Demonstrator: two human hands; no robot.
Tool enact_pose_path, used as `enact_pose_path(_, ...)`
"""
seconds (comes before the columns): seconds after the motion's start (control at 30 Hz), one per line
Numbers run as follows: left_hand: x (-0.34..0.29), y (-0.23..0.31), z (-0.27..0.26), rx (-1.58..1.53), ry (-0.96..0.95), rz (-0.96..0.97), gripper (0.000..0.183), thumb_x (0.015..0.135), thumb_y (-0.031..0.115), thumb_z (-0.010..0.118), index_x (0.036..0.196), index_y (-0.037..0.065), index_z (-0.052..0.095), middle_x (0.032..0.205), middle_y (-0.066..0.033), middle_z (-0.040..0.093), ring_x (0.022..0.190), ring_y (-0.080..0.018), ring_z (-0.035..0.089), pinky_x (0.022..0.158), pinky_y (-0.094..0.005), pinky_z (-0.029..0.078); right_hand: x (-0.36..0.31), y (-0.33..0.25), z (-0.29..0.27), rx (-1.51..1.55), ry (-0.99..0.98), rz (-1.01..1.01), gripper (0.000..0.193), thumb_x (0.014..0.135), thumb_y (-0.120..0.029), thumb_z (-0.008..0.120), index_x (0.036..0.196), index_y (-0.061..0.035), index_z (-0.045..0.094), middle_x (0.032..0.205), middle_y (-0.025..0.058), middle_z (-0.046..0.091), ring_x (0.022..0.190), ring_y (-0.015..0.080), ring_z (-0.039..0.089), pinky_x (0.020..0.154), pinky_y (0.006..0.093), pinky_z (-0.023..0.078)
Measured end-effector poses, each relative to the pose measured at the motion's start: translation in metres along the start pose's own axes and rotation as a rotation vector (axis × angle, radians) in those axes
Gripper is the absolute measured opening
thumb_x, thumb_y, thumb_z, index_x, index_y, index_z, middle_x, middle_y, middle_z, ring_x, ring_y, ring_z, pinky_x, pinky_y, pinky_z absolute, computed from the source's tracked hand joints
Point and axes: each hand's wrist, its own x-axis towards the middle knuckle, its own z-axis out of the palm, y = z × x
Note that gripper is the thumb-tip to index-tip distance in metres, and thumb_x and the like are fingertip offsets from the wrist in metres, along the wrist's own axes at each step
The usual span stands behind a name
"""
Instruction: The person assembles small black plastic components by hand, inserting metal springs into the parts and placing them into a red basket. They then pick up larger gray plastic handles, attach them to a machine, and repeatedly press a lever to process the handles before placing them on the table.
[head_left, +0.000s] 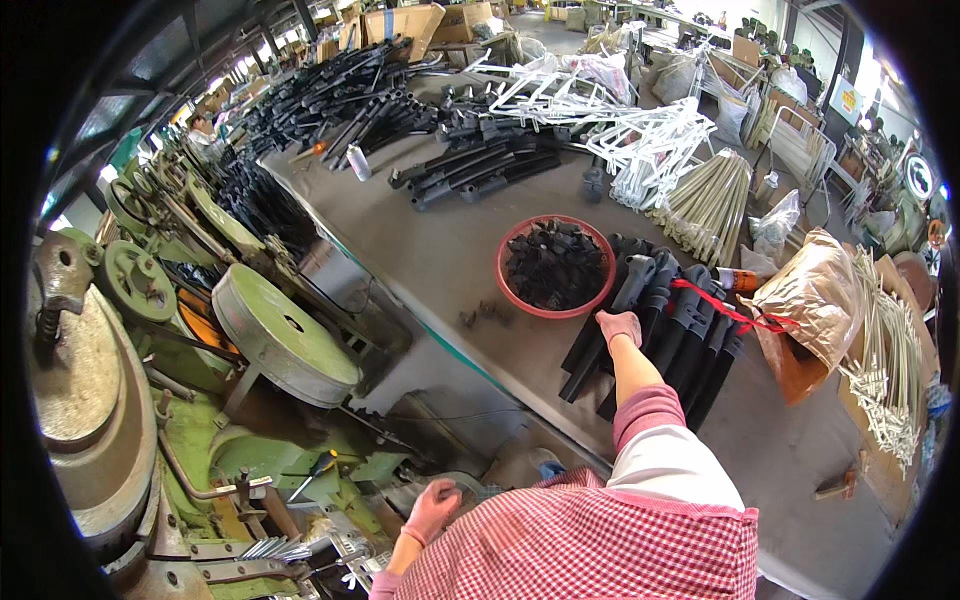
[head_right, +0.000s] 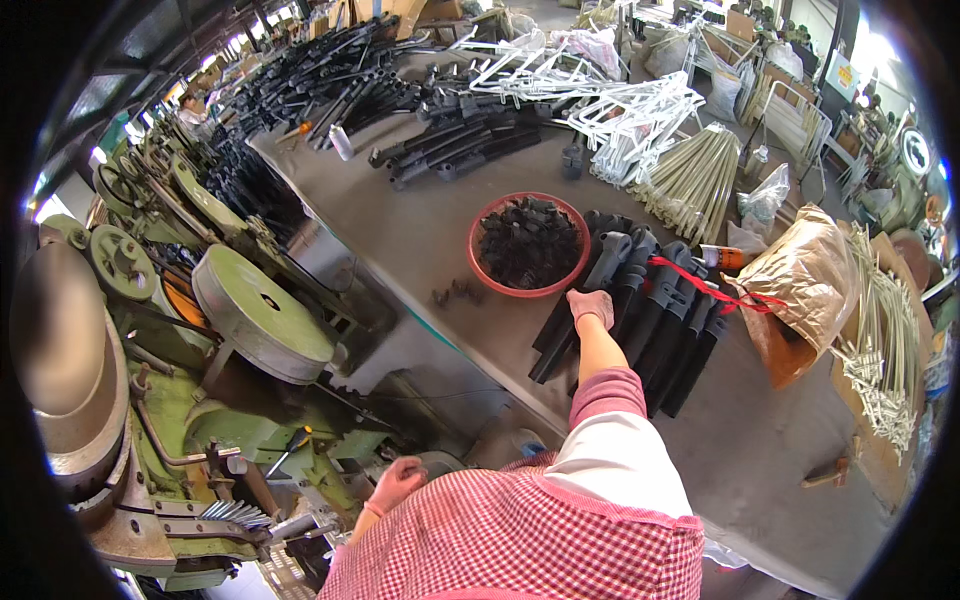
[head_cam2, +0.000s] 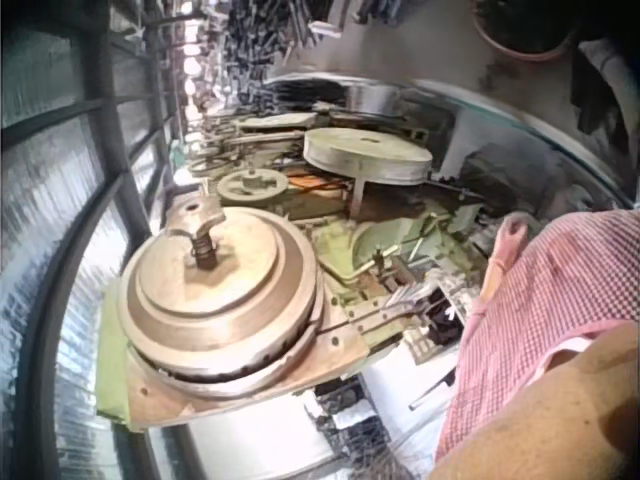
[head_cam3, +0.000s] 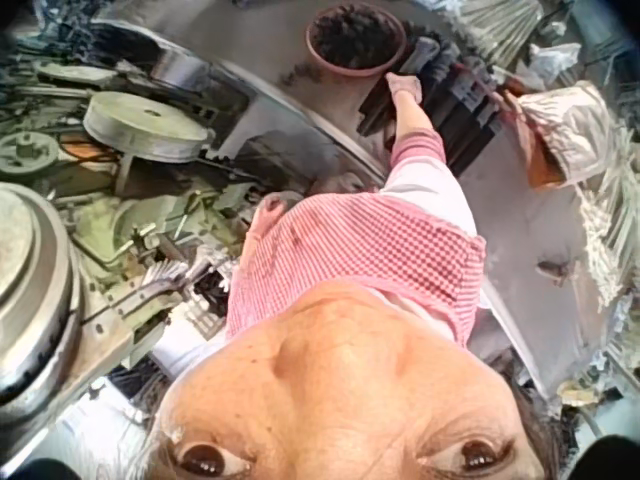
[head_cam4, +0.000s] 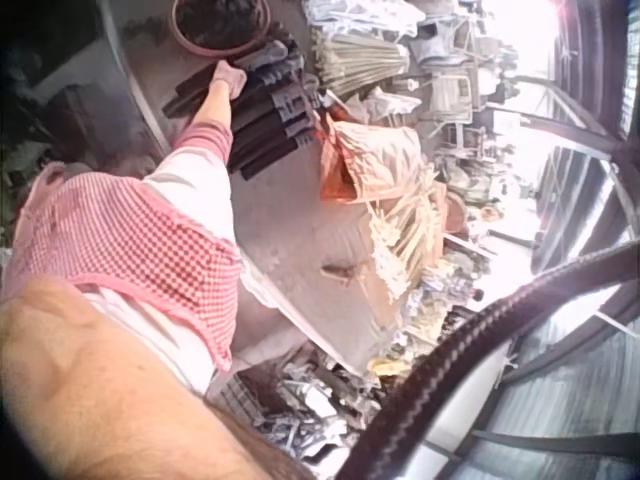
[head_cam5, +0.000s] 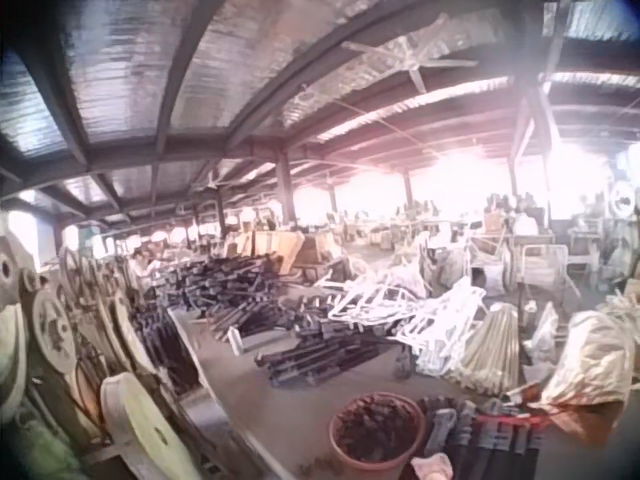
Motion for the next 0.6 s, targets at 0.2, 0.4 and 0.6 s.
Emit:
enact_pose_path(0.2, 0.046, 0.075, 0.033, -0.139, -0.203, 0.032, 0.038, 0.090, 0.010, 0.066, 0.124, -0.001, 0.056, 0.110, -0.0111, 0.068, 0.104, -0.0170, 0.065, 0.092, -0.0293, 0.051, 0.000, 0.010, -0.012, 0.096, 0.068, 0.009, 0.057, 0.072, -0.046, 0.071, 0.103, 0.0021, 0.073, 0.109, 0.0234, 0.070, 0.107, 0.0345, 0.068, 0.091, 0.0392, 0.054)
enact_pose_path(0.4, 0.076, 0.143, 0.056, 0.258, -0.226, 0.343, 0.046, 0.084, 0.024, 0.073, 0.123, 0.003, 0.057, 0.110, -0.0142, 0.065, 0.099, -0.0204, 0.066, 0.088, -0.0321, 0.052, -0.054, 0.042, -0.025, 0.530, -0.016, -0.258, 0.038, 0.075, -0.030, 0.074, 0.082, 0.0067, 0.068, 0.076, 0.0093, 0.069, 0.071, 0.0160, 0.063, 0.066, 0.0339, 0.049)
enact_pose_path(0.6, 0.097, 0.182, 0.115, 0.528, 0.118, 0.409, 0.079, 0.076, 0.026, 0.077, 0.140, 0.003, 0.038, 0.129, -0.0230, 0.056, 0.118, -0.0397, 0.057, 0.094, -0.0423, 0.050, -0.163, 0.018, 0.044, 1.011, -0.654, -0.485, 0.020, 0.090, -0.019, 0.068, 0.095, 0.0006, 0.064, 0.076, -0.0025, 0.059, 0.064, 0.0060, 0.052, 0.053, 0.0238, 0.042)
